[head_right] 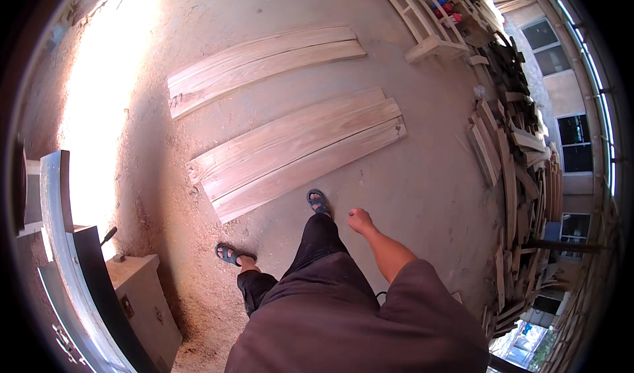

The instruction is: The person walks through a workshop, picks up several wooden planks from the floor, and arranges them side by side. They then use a tape measure to measure the width of the arranged planks.

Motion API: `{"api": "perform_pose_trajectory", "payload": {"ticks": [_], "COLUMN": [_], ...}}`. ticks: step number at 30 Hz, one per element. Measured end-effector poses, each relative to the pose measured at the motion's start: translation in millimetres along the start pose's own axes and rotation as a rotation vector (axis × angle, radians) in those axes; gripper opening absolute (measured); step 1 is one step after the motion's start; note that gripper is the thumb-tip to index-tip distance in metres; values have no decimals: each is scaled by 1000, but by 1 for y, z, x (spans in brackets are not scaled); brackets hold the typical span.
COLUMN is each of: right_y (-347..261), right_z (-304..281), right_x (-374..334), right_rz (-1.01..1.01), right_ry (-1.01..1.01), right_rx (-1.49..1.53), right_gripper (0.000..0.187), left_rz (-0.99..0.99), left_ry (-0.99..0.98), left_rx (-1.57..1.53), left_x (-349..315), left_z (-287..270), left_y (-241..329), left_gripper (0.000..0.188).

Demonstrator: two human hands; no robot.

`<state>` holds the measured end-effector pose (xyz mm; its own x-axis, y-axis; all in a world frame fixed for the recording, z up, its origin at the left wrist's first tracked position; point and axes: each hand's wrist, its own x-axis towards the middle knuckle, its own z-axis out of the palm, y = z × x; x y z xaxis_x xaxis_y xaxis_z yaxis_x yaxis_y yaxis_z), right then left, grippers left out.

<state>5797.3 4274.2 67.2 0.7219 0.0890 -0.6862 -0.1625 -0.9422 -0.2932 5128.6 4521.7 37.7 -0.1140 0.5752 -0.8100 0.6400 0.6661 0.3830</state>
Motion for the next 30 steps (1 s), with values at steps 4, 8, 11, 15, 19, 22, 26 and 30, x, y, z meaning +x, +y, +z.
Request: {"api": "perform_pose_trajectory", "payload": {"ticks": [4, 8, 11, 15, 19, 22, 26, 30], "right_y": [-11, -106, -160, -162, -140, -145, -153, -202], "right_z": [88, 158, 168, 150, 162, 182, 228, 274], "right_x": [-91, -150, -180, -212, -232, -256, -261, -220], "right_rz": [-102, -338, -318, -116, 42, 16, 27, -201], "right_ry": [-178, -304, -268, -215, -192, -259, -392, -456], "right_rx": [-253, -148, -117, -151, -207, -335, -341, -512], "right_gripper": [42, 40, 40, 42, 41, 41, 41, 40], "left_rz": [-33, 87, 361, 585, 741, 773, 760, 649], "left_ry": [-84, -69, -114, -130, -219, -275, -306, -274], "left_rx": [-197, -108, -53, -63, 3, -42, -70, -57], "left_x": [-7, 31, 94, 117, 131, 127, 122, 130], "left_z": [-88, -179, -235, -241, -235, -220, -218, -245], "left_y": [155, 221, 268, 383, 449, 482, 499, 464], "left_gripper": [71, 65, 61, 62, 63, 55, 49, 49]}}
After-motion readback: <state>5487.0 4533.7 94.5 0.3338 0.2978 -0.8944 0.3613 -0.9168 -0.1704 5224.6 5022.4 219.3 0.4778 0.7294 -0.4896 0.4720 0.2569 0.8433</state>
